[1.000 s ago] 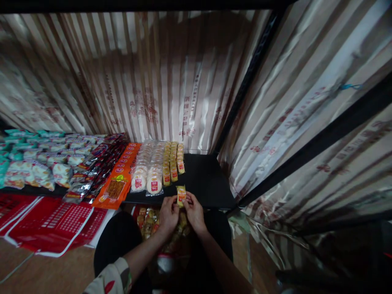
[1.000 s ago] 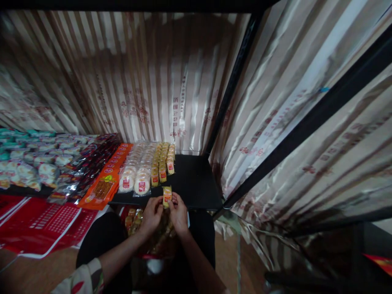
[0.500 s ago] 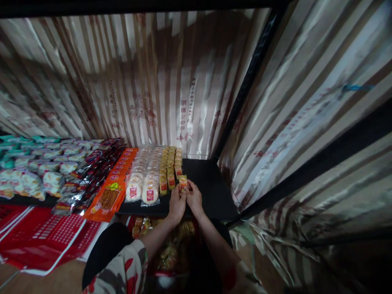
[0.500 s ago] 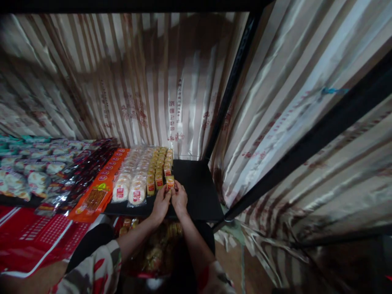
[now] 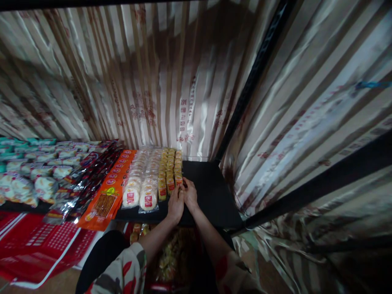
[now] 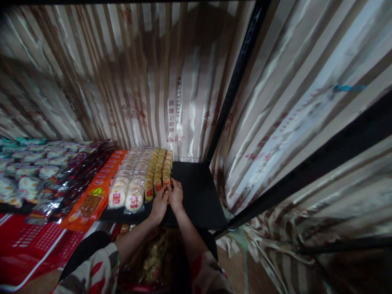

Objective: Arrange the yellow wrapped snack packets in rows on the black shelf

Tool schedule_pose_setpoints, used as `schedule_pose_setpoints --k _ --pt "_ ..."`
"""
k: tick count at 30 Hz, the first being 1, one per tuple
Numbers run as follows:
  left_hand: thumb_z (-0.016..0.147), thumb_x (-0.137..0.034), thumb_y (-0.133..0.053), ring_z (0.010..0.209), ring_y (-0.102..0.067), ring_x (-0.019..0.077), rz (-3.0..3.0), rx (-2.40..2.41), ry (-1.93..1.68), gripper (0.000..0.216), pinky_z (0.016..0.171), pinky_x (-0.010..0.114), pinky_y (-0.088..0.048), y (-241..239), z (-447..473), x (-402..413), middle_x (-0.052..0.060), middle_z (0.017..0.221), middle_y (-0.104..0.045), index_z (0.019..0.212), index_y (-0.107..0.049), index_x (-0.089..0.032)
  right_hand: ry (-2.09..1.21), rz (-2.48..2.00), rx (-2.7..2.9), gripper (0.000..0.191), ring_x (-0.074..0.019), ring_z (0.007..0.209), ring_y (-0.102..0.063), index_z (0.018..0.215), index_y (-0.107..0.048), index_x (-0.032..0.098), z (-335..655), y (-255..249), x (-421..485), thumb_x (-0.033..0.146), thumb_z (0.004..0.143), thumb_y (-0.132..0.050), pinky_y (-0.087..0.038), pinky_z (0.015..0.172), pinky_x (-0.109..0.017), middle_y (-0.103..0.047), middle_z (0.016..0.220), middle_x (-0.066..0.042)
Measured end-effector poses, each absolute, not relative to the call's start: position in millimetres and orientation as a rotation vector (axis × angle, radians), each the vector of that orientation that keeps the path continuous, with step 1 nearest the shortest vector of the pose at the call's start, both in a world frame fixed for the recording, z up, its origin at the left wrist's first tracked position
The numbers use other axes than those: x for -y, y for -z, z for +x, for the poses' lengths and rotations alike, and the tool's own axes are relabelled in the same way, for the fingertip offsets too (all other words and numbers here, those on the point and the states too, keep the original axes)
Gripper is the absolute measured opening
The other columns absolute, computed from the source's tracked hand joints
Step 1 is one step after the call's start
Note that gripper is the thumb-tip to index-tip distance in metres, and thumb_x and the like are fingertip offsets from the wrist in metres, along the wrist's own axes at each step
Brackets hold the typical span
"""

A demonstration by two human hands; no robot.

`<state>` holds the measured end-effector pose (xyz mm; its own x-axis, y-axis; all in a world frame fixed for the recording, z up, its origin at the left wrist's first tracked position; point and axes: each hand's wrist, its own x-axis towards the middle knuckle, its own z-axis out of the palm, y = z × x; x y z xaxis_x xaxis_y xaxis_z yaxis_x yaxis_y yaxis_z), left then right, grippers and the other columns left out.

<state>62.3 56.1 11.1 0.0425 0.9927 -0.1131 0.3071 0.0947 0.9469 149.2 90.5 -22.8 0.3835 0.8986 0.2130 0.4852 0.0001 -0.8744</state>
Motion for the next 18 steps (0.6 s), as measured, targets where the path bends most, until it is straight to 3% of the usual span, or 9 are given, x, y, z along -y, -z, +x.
schedule_pose_setpoints --k 4,9,13,18 --pt "0.085 -0.026 -0.037 0.125 -0.041 0.0181 1.415 -1.426 -0.93 0.042 0.108 0.034 -0.027 -11 59 -54 0.008 0.134 -0.048 0.124 -0.049 -0.015 -0.545 -1.624 1.21 0.044 -0.0167 0.081 -0.061 0.118 -0.055 0.014 148 24 -87 0.024 0.076 -0.047 -0.052 0.075 -0.03 -0.053 0.119 -0.014" --pt "0.087 -0.029 -0.036 0.128 -0.038 0.0173 1.41 -1.379 -0.943 0.044 0.11 0.035 -0.025 -8 57 -52 0.007 0.137 -0.044 0.127 -0.047 -0.015 -0.471 -1.618 1.247 0.043 -0.0218 0.108 -0.052 0.117 -0.058 0.018 145 26 -85 0.023 0.076 -0.046 -0.047 0.089 -0.035 -0.057 0.119 -0.01" --pt "0.087 -0.029 -0.036 0.129 -0.036 0.0167 1.395 -1.357 -0.943 0.044 0.111 0.033 -0.023 -2 58 -52 0.007 0.139 -0.042 0.128 -0.046 -0.014 -0.492 -1.614 1.275 0.042 -0.0203 0.107 -0.052 0.114 -0.06 0.022 141 28 -86 0.019 0.075 -0.042 -0.047 0.089 -0.035 -0.06 0.116 -0.006" --pt "0.088 -0.028 -0.035 0.13 -0.035 0.0175 1.422 -1.332 -0.96 0.044 0.112 0.036 -0.022 0 57 -52 0.007 0.14 -0.04 0.129 -0.045 -0.014 -0.479 -1.61 1.271 0.044 -0.0205 0.109 -0.051 0.116 -0.058 0.018 139 31 -86 0.02 0.075 -0.041 -0.045 0.091 -0.035 -0.057 0.12 -0.009"
